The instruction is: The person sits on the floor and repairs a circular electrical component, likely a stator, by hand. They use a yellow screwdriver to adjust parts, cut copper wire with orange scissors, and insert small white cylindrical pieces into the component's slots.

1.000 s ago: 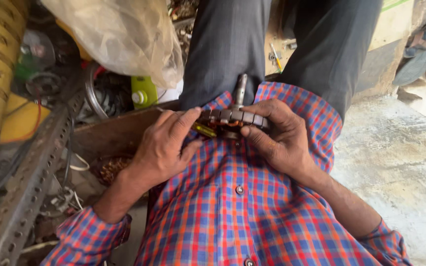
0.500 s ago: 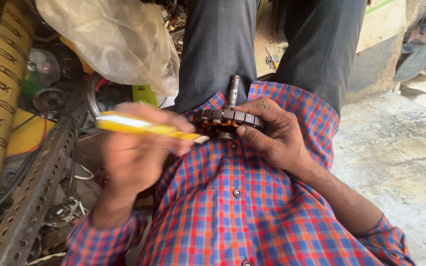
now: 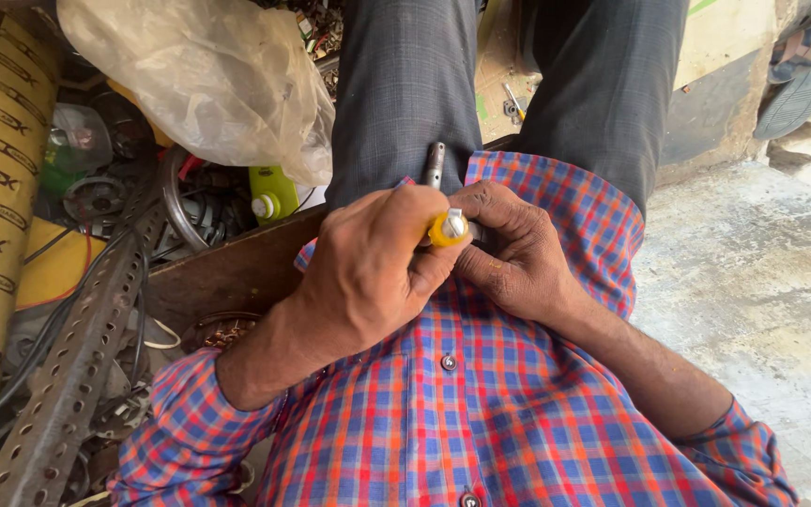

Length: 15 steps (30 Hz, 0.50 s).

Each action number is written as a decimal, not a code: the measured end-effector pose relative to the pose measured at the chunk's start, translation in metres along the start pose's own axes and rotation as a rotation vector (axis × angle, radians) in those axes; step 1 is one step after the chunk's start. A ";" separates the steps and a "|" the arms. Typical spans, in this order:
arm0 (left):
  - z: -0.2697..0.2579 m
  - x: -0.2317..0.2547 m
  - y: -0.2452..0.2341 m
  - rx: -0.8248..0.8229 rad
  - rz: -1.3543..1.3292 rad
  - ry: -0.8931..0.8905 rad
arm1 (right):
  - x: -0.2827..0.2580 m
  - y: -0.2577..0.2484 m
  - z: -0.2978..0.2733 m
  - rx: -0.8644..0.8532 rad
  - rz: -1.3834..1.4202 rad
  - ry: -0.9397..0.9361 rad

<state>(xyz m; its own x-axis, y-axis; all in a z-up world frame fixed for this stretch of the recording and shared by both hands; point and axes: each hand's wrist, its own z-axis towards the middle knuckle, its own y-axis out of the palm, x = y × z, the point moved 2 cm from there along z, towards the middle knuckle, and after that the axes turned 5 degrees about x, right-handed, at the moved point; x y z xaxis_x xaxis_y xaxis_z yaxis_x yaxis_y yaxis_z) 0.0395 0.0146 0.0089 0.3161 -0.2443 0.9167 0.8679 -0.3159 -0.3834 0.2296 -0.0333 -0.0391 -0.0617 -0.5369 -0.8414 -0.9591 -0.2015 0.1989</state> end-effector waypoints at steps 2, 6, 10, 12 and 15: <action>-0.003 0.001 -0.002 -0.010 0.032 0.051 | -0.001 0.001 0.002 0.012 -0.133 -0.095; -0.013 0.007 -0.003 0.063 0.019 0.173 | -0.008 0.008 0.004 0.018 -0.144 -0.087; -0.035 0.000 -0.013 0.215 -0.193 -0.212 | -0.013 0.009 0.008 0.044 -0.039 0.068; -0.042 -0.011 -0.022 0.364 -0.493 -0.378 | -0.015 0.009 0.009 0.034 0.008 0.027; -0.048 -0.019 -0.015 0.415 -0.615 -0.440 | -0.015 0.011 0.007 0.033 -0.039 0.033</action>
<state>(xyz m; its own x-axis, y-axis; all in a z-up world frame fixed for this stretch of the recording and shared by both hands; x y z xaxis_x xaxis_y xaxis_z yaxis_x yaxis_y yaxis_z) 0.0024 -0.0196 -0.0079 -0.2104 0.2646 0.9411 0.9764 0.1057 0.1885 0.2179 -0.0218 -0.0272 -0.0158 -0.5563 -0.8308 -0.9692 -0.1956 0.1494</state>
